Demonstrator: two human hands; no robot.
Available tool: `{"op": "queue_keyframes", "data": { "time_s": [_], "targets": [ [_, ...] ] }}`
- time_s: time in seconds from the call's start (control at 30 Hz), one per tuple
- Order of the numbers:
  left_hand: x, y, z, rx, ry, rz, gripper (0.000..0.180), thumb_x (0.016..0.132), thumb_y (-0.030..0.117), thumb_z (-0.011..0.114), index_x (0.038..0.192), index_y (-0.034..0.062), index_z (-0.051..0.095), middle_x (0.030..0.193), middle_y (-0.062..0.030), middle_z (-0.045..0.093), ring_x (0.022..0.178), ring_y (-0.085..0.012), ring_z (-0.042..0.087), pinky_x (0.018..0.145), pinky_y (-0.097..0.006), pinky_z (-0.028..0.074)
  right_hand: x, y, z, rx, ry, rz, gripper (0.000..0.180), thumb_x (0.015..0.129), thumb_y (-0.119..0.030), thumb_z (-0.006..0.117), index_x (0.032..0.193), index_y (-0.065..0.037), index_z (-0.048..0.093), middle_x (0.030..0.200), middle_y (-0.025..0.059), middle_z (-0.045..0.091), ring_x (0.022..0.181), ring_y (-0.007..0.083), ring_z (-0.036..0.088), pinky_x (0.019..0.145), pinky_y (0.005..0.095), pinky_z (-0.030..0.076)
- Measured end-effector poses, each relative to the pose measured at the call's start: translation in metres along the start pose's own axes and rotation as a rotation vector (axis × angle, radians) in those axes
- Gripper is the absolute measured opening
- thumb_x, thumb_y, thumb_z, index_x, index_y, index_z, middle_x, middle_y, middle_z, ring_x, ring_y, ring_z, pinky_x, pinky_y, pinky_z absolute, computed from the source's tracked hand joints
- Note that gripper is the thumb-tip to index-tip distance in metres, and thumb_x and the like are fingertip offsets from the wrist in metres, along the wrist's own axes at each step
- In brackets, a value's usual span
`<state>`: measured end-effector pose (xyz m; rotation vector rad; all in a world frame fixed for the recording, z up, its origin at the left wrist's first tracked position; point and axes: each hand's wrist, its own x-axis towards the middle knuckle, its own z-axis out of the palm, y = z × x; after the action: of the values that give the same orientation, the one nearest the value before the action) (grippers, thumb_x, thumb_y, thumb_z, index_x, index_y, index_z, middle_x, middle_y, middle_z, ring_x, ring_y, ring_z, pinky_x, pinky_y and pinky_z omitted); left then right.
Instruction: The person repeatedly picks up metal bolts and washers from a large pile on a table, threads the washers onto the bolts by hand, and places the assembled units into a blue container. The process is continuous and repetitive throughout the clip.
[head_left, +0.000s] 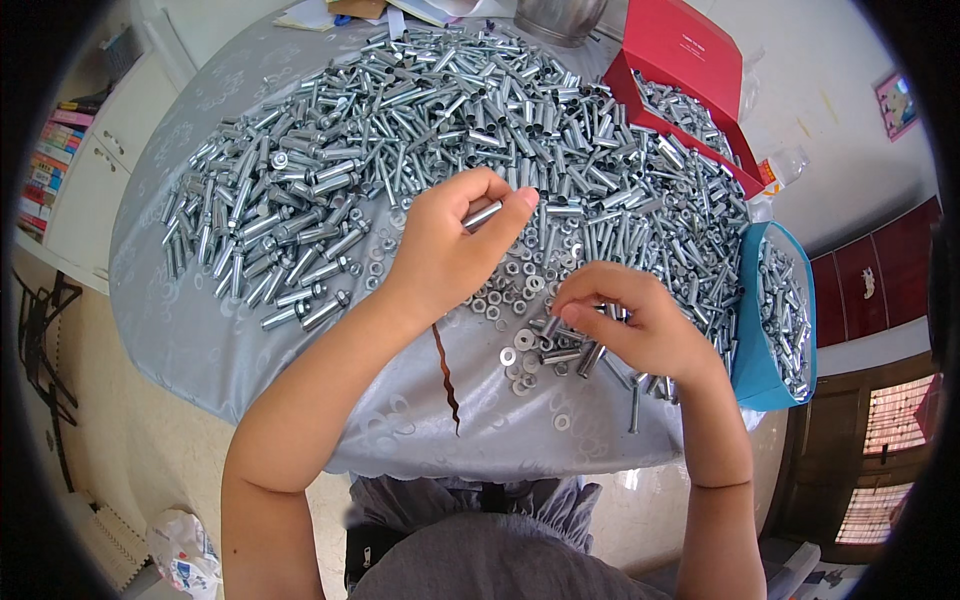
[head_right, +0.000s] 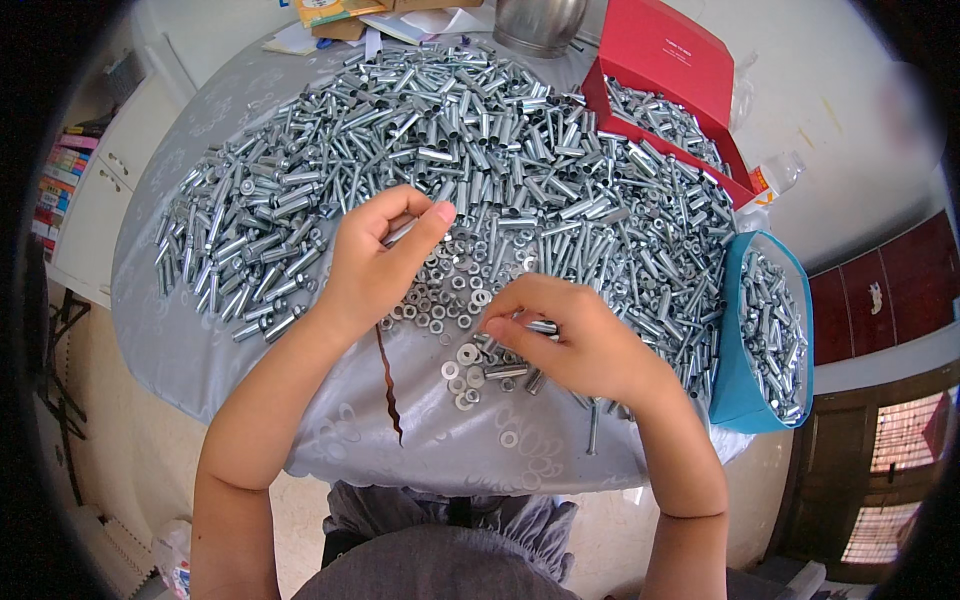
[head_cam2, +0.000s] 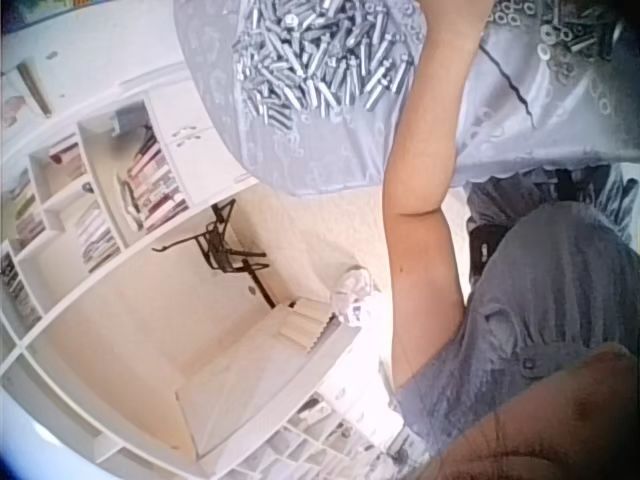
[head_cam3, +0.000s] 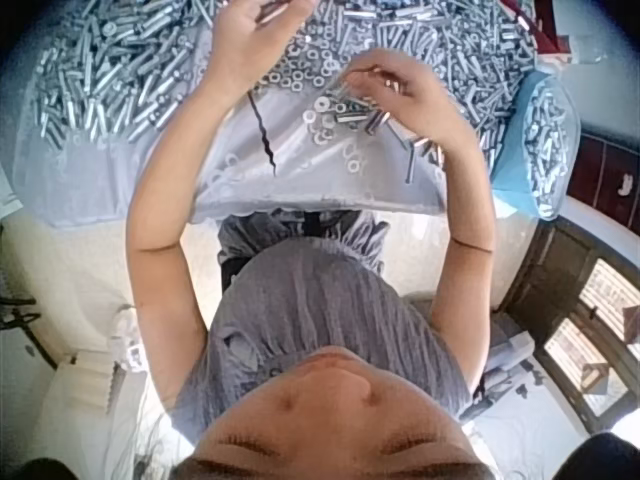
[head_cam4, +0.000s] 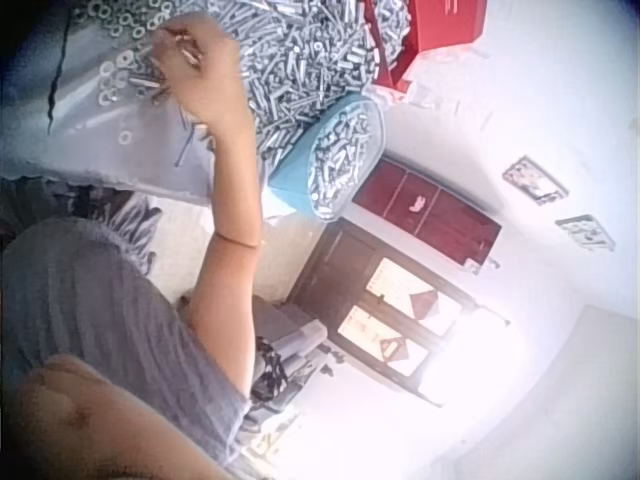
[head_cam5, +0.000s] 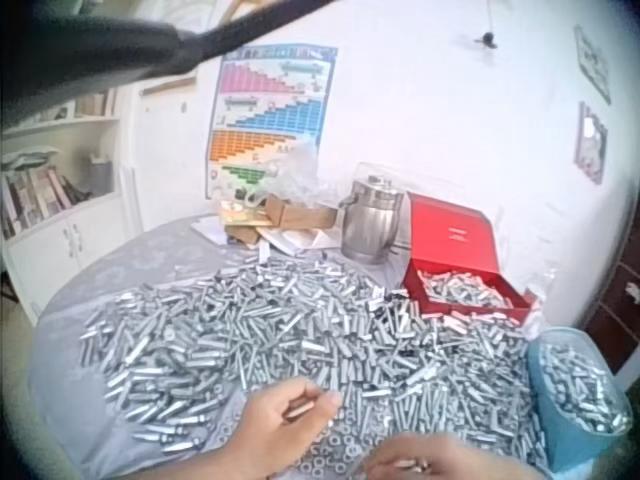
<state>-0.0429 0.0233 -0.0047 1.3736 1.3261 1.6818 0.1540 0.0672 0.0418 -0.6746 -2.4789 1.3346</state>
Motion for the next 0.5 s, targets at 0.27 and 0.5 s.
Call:
{"op": "queue_keyframes", "data": {
  "time_s": [0.27, 0.5],
  "targets": [
    [-0.001, -0.002, -0.004, 0.044, -0.044, -0.030, 0.022, 0.085, 0.021, 0.060, 0.077, 0.0014, 0.057, 0.068, 0.0040, 0.053, 0.064, -0.0004, 0.043, 0.056, -0.017, 0.034, -0.001, 0.004, -0.004, -0.195, 0.038, -0.147, 0.018, 0.077, 0.007, 0.052, 0.092, 0.001, 0.060, 0.098, 0.0121, 0.059, 0.090, 0.0233, 0.059, 0.078, 0.0295, 0.046],
    [-0.001, -0.001, -0.003, 0.028, -0.047, -0.023, 0.022, 0.085, 0.021, 0.060, 0.076, 0.0019, 0.057, 0.067, 0.0048, 0.052, 0.062, -0.0003, 0.042, 0.054, -0.017, 0.033, -0.001, 0.016, 0.006, 0.025, 0.145, -0.084, 0.035, 0.072, 0.015, 0.037, 0.098, 0.002, 0.058, 0.102, 0.0145, 0.057, 0.100, 0.0268, 0.056, 0.084, 0.0317, 0.045]
  ]
}}
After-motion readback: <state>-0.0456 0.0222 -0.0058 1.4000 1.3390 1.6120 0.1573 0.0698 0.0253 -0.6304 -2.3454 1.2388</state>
